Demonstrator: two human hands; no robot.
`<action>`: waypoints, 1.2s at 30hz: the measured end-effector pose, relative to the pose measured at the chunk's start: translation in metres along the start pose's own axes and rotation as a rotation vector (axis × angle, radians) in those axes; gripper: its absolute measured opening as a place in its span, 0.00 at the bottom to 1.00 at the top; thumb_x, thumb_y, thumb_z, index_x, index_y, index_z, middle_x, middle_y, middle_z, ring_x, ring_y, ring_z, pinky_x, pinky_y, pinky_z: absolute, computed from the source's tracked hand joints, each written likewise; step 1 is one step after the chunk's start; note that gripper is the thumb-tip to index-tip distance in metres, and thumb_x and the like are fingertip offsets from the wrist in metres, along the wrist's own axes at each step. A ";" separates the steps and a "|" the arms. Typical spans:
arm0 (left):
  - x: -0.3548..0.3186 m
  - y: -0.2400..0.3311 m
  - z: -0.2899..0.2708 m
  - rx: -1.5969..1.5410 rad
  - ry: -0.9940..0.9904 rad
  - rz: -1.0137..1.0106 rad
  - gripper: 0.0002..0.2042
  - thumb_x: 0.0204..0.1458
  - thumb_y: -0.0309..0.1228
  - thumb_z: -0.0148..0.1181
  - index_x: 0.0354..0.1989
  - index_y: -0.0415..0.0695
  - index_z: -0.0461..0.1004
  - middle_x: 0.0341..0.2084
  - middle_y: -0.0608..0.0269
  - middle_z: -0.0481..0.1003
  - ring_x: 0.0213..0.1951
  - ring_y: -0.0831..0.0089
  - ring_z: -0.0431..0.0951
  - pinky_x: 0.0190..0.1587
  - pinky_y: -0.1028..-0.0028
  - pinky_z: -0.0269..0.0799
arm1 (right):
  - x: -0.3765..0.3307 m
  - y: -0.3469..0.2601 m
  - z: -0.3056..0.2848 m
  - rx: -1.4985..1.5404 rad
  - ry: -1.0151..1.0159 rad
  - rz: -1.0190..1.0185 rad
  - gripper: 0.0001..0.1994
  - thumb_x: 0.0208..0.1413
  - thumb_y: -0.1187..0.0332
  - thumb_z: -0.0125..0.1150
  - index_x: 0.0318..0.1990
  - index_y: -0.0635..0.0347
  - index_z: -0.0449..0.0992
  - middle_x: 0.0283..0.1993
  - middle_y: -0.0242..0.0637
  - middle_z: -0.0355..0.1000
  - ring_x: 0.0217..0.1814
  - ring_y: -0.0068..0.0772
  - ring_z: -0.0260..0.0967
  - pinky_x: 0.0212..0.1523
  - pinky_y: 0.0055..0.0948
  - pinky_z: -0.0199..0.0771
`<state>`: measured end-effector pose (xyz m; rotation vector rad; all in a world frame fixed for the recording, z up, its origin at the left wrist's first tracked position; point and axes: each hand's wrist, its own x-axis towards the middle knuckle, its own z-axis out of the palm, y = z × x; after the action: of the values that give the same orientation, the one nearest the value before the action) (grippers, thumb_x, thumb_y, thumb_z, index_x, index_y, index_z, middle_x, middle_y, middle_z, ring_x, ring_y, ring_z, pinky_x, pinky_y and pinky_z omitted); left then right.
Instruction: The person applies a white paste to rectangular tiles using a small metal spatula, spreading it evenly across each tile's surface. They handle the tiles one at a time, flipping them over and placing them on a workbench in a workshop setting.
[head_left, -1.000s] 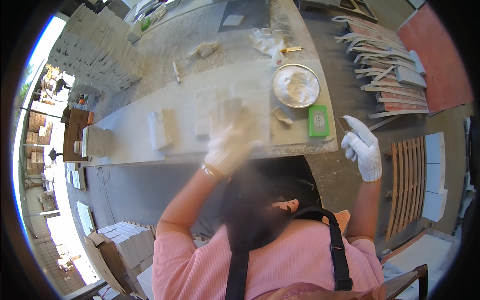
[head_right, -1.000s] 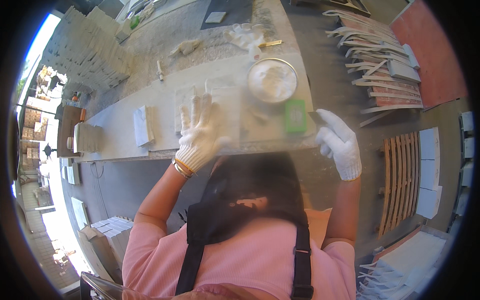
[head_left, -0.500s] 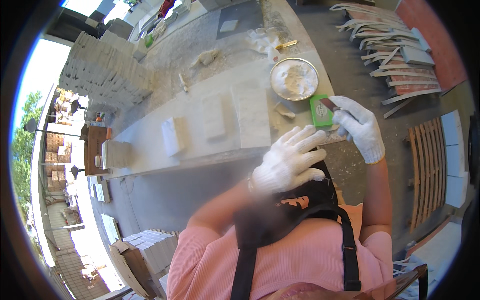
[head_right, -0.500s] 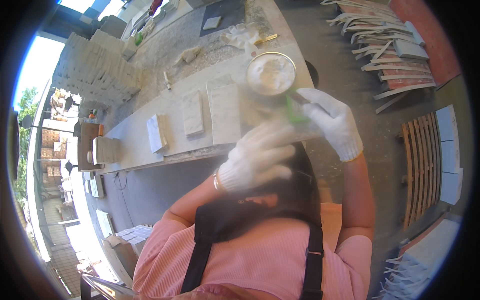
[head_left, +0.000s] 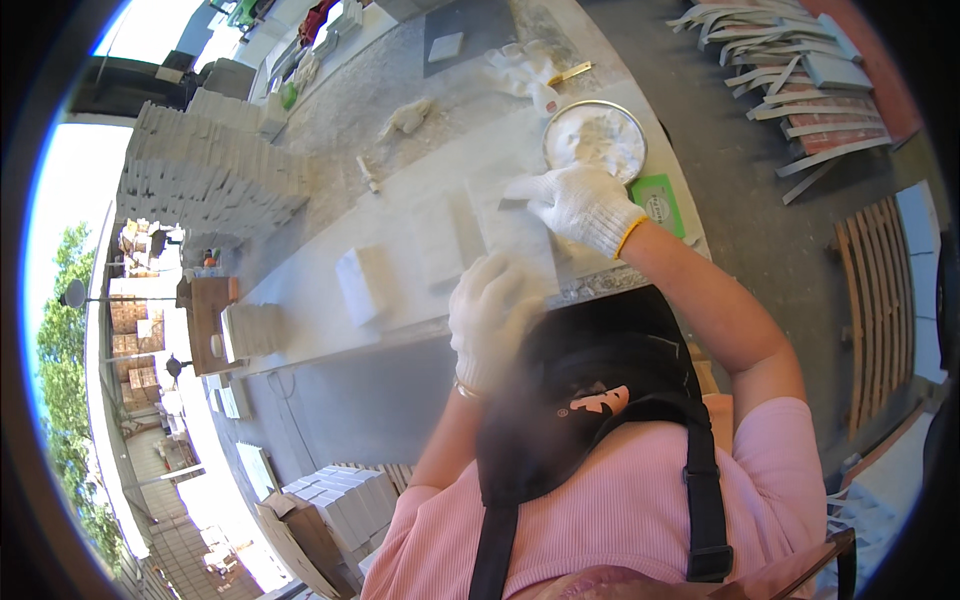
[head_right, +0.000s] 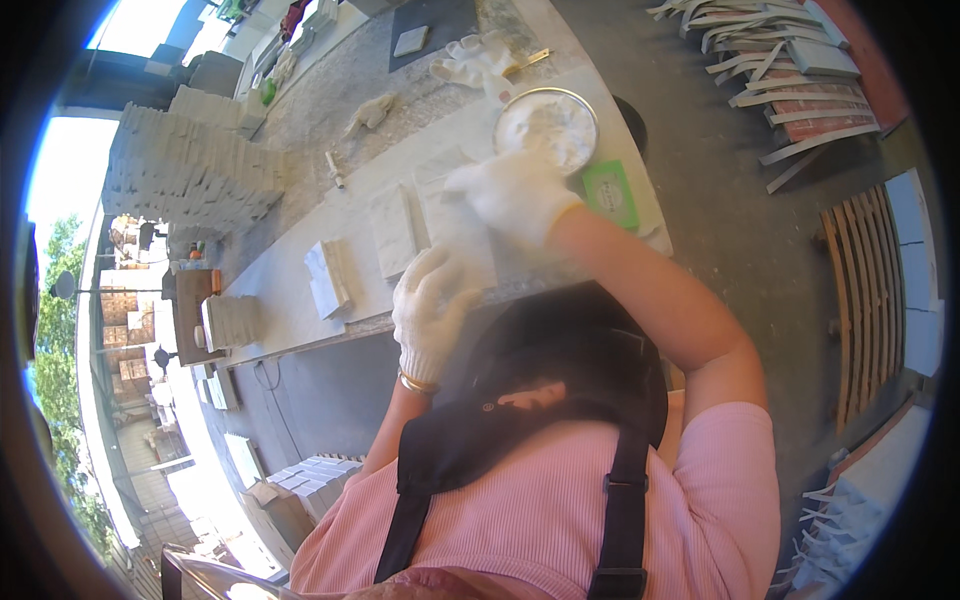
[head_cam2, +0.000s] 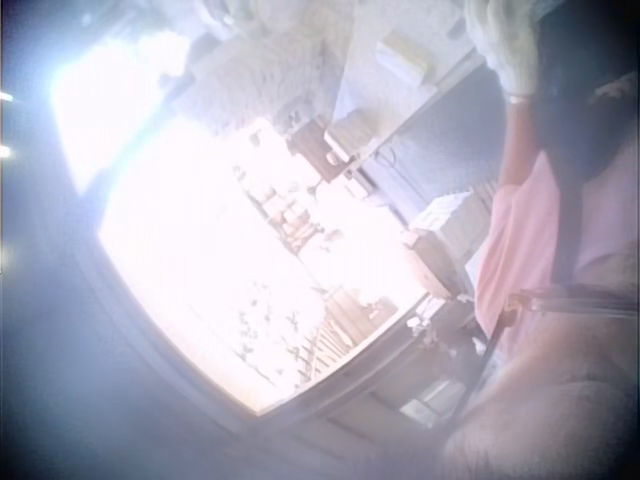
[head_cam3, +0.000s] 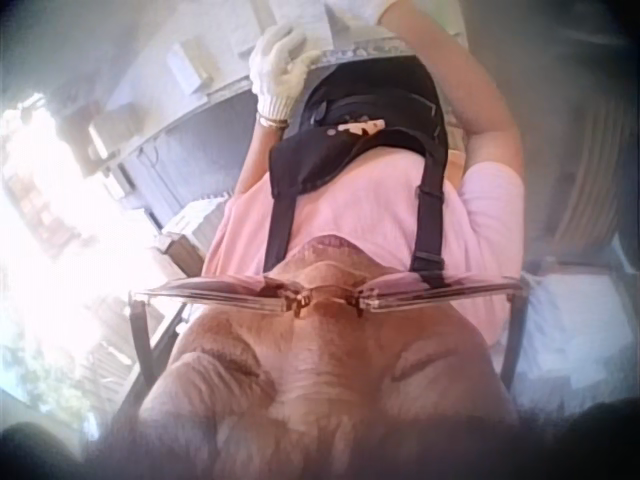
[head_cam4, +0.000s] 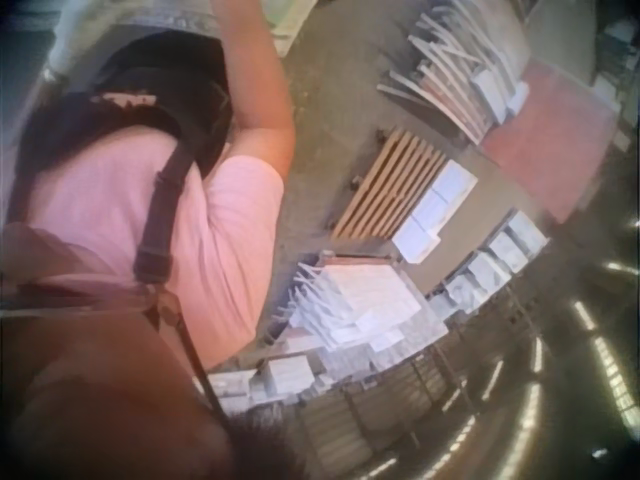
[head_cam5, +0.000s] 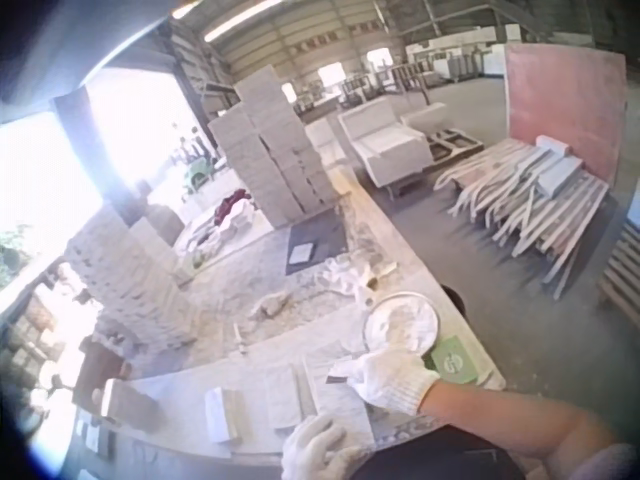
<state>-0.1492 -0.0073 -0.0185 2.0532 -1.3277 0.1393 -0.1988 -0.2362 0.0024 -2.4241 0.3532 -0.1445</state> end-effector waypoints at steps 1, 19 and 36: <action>0.000 0.000 0.000 0.001 -0.001 -0.004 0.22 0.42 0.29 0.76 0.49 0.44 0.80 0.56 0.50 0.77 0.56 0.47 0.76 0.58 0.55 0.72 | -0.002 -0.002 -0.001 -0.005 -0.008 -0.035 0.17 0.62 0.64 0.50 0.53 0.40 0.83 0.50 0.41 0.81 0.51 0.46 0.79 0.54 0.42 0.76; 0.006 0.006 -0.008 0.025 -0.035 0.067 0.21 0.42 0.29 0.75 0.48 0.44 0.80 0.55 0.54 0.78 0.57 0.49 0.75 0.59 0.56 0.70 | 0.003 -0.002 -0.007 0.093 -0.077 0.037 0.16 0.62 0.64 0.52 0.52 0.41 0.85 0.53 0.40 0.81 0.55 0.42 0.78 0.58 0.41 0.73; 0.036 -0.005 -0.018 0.294 -0.387 0.184 0.28 0.52 0.43 0.64 0.61 0.44 0.74 0.66 0.51 0.69 0.73 0.32 0.52 0.67 0.40 0.54 | -0.045 0.056 -0.035 0.725 0.216 0.178 0.18 0.61 0.71 0.60 0.58 0.54 0.79 0.37 0.32 0.78 0.32 0.22 0.71 0.36 0.25 0.76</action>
<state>-0.1232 -0.0235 0.0087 2.2775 -1.8259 0.0162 -0.2605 -0.2866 -0.0073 -1.6571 0.5081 -0.3841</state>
